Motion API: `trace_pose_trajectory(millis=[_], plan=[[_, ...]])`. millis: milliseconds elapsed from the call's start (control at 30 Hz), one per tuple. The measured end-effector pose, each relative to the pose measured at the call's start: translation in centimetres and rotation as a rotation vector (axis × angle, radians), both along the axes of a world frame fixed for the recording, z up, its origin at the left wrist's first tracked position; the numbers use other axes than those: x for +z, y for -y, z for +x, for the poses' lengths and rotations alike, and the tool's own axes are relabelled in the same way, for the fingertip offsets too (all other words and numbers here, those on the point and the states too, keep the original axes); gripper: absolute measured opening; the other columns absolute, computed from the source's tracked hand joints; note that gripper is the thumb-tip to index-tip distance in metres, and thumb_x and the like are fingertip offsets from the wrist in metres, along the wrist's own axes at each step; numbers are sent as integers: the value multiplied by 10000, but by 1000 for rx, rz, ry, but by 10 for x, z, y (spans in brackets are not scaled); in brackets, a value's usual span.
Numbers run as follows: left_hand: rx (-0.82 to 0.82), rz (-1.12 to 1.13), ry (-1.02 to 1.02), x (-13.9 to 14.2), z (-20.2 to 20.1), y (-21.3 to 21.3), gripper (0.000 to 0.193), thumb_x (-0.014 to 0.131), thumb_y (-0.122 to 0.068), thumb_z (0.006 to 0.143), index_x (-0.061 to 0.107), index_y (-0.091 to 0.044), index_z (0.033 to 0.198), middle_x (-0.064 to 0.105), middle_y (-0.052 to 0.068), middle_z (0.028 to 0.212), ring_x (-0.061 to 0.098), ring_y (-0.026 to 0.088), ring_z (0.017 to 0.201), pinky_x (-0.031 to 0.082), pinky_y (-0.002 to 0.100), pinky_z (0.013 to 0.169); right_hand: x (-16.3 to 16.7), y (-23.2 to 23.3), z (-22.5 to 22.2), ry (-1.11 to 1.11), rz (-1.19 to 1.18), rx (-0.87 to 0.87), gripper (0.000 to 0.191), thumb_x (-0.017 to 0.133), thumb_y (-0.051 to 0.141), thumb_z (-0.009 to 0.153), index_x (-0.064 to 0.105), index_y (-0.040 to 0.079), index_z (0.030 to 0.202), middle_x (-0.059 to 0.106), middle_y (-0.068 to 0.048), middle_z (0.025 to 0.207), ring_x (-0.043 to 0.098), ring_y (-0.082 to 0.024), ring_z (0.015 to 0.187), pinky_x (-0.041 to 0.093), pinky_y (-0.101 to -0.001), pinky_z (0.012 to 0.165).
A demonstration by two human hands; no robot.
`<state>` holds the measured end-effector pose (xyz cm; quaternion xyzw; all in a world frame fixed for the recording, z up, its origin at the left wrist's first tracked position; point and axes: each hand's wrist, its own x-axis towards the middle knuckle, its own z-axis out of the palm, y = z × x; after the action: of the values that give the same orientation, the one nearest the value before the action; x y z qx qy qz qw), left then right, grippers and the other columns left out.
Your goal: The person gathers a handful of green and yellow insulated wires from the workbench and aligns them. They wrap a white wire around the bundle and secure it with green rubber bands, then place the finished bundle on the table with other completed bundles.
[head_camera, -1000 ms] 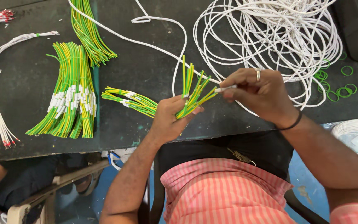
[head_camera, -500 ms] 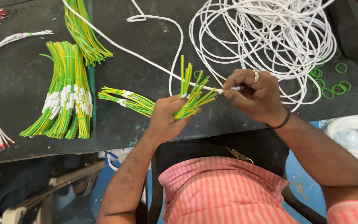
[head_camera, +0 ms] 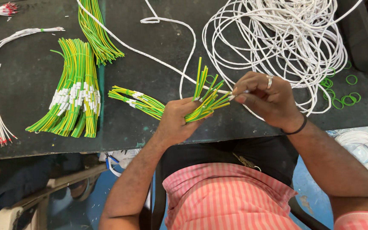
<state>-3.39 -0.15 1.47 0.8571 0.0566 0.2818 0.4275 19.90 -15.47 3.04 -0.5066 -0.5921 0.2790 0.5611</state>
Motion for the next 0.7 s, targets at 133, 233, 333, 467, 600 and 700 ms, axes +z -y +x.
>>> trace_pose_trajectory(millis=[133,233,333,467,600,700], plan=[[15,3,-29,0,1,1,241,782,-93,869,729,-65,1102,736,118,957,746,304,836,556,372,701,-5,2,3,-28,-19,-12,101,707,-9,981,686,11,1078,696,-73,1044,625,-70,863,488,-207,699],[4,26,-11,1,1,1,260,777,-91,873,724,-62,1126,732,121,965,741,309,849,555,375,709,-3,2,3,-48,-20,5,98,695,-14,993,686,2,1090,693,-78,1056,630,-80,885,496,-216,722],[8,-4,-17,1,1,2,260,771,-90,881,724,-62,1135,734,117,968,744,300,835,558,372,698,6,0,-1,-78,-23,35,110,692,-14,993,692,8,1101,692,-75,1068,643,-88,902,513,-225,743],[8,33,-19,1,1,2,266,769,-92,875,720,-62,1135,732,123,972,739,319,850,557,385,707,27,1,-4,342,71,-84,132,764,-6,908,722,39,1024,727,-64,1008,690,-95,811,508,-226,638],[51,118,-93,0,4,4,309,776,-99,839,727,-62,1142,724,138,940,724,353,842,544,410,697,40,5,-3,592,121,-44,164,783,-3,871,757,53,1024,714,-73,982,702,-122,823,554,-246,689],[60,84,-28,1,4,6,308,761,-111,879,714,-76,1181,732,132,1015,738,335,885,562,388,723,34,5,-4,435,41,-47,172,778,-16,869,761,44,1029,735,-71,1004,720,-100,824,570,-222,678]])
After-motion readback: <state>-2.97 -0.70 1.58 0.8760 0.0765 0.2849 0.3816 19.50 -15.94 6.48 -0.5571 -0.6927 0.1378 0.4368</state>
